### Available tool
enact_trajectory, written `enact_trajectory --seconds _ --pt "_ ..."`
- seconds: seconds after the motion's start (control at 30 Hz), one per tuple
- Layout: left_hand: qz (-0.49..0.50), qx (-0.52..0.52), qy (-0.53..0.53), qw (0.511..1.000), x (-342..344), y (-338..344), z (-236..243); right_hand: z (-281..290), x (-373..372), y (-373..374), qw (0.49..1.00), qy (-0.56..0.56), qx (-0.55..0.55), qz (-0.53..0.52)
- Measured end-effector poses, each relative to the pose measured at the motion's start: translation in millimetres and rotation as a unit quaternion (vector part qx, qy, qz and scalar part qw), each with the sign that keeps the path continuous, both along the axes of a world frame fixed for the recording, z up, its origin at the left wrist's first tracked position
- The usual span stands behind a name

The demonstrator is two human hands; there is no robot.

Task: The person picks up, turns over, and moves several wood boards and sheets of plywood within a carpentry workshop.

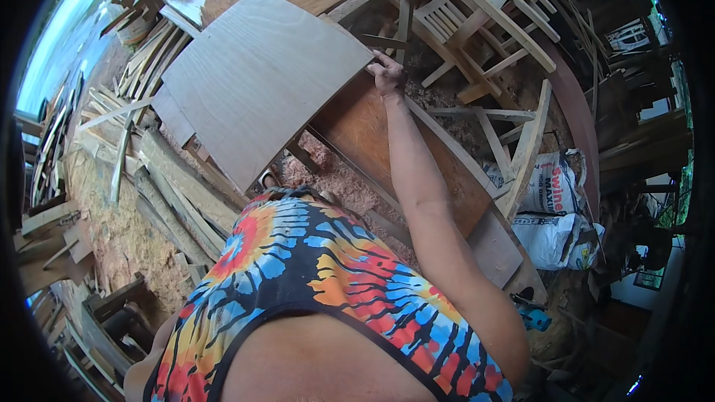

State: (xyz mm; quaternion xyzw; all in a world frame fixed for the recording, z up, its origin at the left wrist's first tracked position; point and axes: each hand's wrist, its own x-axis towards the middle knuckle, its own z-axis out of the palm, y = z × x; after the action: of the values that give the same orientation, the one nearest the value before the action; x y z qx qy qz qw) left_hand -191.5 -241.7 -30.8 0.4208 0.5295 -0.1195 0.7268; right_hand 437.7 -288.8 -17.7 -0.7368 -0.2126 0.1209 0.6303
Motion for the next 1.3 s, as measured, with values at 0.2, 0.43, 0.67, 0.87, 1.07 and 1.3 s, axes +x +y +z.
enact_trajectory --seconds 0.2,0.43,0.67,0.87,1.07,1.3 --pt "-0.018 0.031 0.024 0.999 -14 -3 -1 23 -26 12 0.998 -0.059 -0.037 -0.002" --pt "-0.093 0.09 0.048 0.99 -6 12 -5 5 -12 6 1.0 0.008 0.009 0.004" --pt "-0.106 0.265 0.081 0.955 38 76 34 -5 -8 10 0.998 -0.059 -0.006 0.001" --pt "0.218 -0.005 -0.19 0.957 125 126 65 11 -19 15 0.999 -0.045 0.022 -0.005" --pt "0.271 -0.091 -0.266 0.921 152 136 32 27 -34 12 0.992 -0.079 -0.086 -0.04" --pt "0.197 -0.032 -0.223 0.954 146 137 27 21 -26 -2 0.994 -0.062 -0.071 -0.048"
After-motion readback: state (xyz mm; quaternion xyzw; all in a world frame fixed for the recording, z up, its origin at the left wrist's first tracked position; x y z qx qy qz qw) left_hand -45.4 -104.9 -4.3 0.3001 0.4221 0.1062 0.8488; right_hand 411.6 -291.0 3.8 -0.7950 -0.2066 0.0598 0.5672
